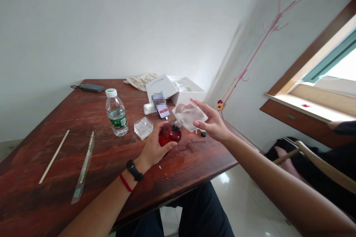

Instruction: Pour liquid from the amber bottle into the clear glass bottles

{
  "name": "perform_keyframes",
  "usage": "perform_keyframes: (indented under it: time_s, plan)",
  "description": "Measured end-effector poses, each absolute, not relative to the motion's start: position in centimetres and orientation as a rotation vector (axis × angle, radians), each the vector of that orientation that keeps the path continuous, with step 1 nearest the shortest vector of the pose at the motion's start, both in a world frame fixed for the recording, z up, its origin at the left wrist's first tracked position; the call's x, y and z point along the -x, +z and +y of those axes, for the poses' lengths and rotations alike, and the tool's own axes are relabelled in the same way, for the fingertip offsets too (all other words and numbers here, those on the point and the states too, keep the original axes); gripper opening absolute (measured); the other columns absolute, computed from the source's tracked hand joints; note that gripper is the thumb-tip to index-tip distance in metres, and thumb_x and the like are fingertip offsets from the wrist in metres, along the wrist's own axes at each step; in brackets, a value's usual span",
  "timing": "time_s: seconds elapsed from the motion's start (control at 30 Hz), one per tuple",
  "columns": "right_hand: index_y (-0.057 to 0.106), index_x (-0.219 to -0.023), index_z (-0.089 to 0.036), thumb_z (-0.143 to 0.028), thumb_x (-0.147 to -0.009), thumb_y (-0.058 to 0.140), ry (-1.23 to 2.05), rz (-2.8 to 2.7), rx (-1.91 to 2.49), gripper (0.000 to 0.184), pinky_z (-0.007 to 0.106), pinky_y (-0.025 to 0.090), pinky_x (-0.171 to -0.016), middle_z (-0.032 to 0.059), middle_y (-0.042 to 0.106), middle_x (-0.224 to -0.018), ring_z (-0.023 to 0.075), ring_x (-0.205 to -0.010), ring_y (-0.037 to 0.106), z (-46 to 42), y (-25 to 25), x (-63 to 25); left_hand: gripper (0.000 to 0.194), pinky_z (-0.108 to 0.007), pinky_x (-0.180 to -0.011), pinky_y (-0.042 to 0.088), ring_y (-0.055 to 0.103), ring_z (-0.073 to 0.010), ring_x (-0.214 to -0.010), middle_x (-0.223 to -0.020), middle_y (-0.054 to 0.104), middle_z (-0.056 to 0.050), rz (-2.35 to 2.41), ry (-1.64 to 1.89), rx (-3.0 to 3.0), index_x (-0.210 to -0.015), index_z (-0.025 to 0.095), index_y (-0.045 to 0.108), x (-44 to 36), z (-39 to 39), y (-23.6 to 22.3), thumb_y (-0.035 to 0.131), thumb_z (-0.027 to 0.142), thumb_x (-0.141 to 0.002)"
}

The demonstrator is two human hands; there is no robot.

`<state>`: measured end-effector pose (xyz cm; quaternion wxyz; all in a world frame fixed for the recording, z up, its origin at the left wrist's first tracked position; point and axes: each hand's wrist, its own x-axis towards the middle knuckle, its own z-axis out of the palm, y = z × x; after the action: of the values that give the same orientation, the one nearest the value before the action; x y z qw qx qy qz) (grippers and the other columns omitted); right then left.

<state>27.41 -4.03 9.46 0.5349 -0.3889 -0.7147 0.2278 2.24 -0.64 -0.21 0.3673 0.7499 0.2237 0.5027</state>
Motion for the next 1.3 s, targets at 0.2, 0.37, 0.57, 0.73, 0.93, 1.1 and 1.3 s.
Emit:
perform_keyframes:
  time_s: [0.2, 0.37, 0.57, 0.73, 0.93, 1.1, 1.3]
  plan:
    - [0.068, -0.145, -0.038, -0.049, -0.081, 0.091, 0.503, -1.773, 0.949, 0.068, 0.051, 0.051, -0.117, 0.0049, 0.073, -0.145, 0.0340, -0.135, 0.067, -4.0, 10.2, -27.6, 0.074, -0.051, -0.112, 0.048, 0.064, -0.0356, -0.127, -0.140, 0.065, -0.016, 0.580, 1.293, -1.931, -0.144, 0.021, 0.051, -2.3, -0.7, -0.2, 0.073, 0.068, -0.092]
    - [0.068, -0.145, -0.038, -0.051, -0.081, 0.091, 0.526, -1.783, 0.995, 0.069, 0.050, 0.056, -0.112, 0.0050, 0.073, -0.145, 0.0341, -0.132, 0.069, -4.3, 10.7, -27.7, 0.070, -0.050, -0.112, 0.048, 0.066, -0.0346, -0.125, -0.138, 0.066, -0.015, 0.556, 1.287, -1.920, -0.142, 0.021, 0.052, -2.2, -0.9, 0.1, 0.074, 0.065, -0.093]
    - [0.068, -0.145, -0.035, -0.048, -0.081, 0.092, 0.526, -1.814, 0.937, 0.070, 0.048, 0.057, -0.112, 0.0080, 0.074, -0.143, 0.0329, -0.132, 0.070, -4.5, 11.3, -27.6, 0.075, -0.050, -0.111, 0.050, 0.066, -0.0352, -0.125, -0.137, 0.066, -0.016, 0.554, 1.287, -1.901, -0.142, 0.020, 0.052, -2.2, -1.0, 0.1, 0.075, 0.069, -0.090]
    - [0.067, -0.146, -0.035, -0.045, -0.082, 0.092, 0.522, -1.855, 0.911, 0.070, 0.049, 0.056, -0.114, 0.0080, 0.077, -0.138, 0.0315, -0.131, 0.071, -4.6, 12.0, -27.3, 0.077, -0.050, -0.113, 0.049, 0.067, -0.0353, -0.124, -0.137, 0.066, -0.016, 0.559, 1.287, -1.890, -0.142, 0.021, 0.053, -2.2, -1.1, 0.2, 0.074, 0.072, -0.089]
    - [0.065, -0.148, -0.035, -0.043, -0.082, 0.092, 0.513, -1.920, 0.891, 0.072, 0.053, 0.052, -0.119, 0.0078, 0.074, -0.144, 0.0316, -0.136, 0.067, -4.6, 12.9, -27.1, 0.079, -0.050, -0.113, 0.049, 0.066, -0.0357, -0.126, -0.137, 0.066, -0.016, 0.549, 1.303, -1.890, -0.142, 0.021, 0.053, -2.2, -1.0, 0.1, 0.073, 0.075, -0.088]
    - [0.066, -0.148, -0.036, -0.039, -0.082, 0.093, 0.505, -1.958, 0.903, 0.071, 0.051, 0.050, -0.121, 0.0057, 0.071, -0.148, 0.0311, -0.136, 0.068, -4.4, 13.3, -27.1, 0.076, -0.050, -0.113, 0.049, 0.066, -0.0354, -0.126, -0.138, 0.066, -0.016, 0.539, 1.317, -1.889, -0.142, 0.020, 0.053, -2.3, -0.9, -0.1, 0.073, 0.072, -0.090]
    - [0.067, -0.147, -0.033, -0.040, -0.080, 0.094, 0.521, -1.978, 0.910, 0.073, 0.052, 0.051, -0.120, 0.0059, 0.075, -0.142, 0.0311, -0.132, 0.070, -4.2, 14.0, -26.7, 0.076, -0.050, -0.112, 0.049, 0.066, -0.0350, -0.125, -0.137, 0.065, -0.015, 0.515, 1.331, -1.874, -0.142, 0.020, 0.053, -2.3, -0.9, -0.2, 0.073, 0.071, -0.090]
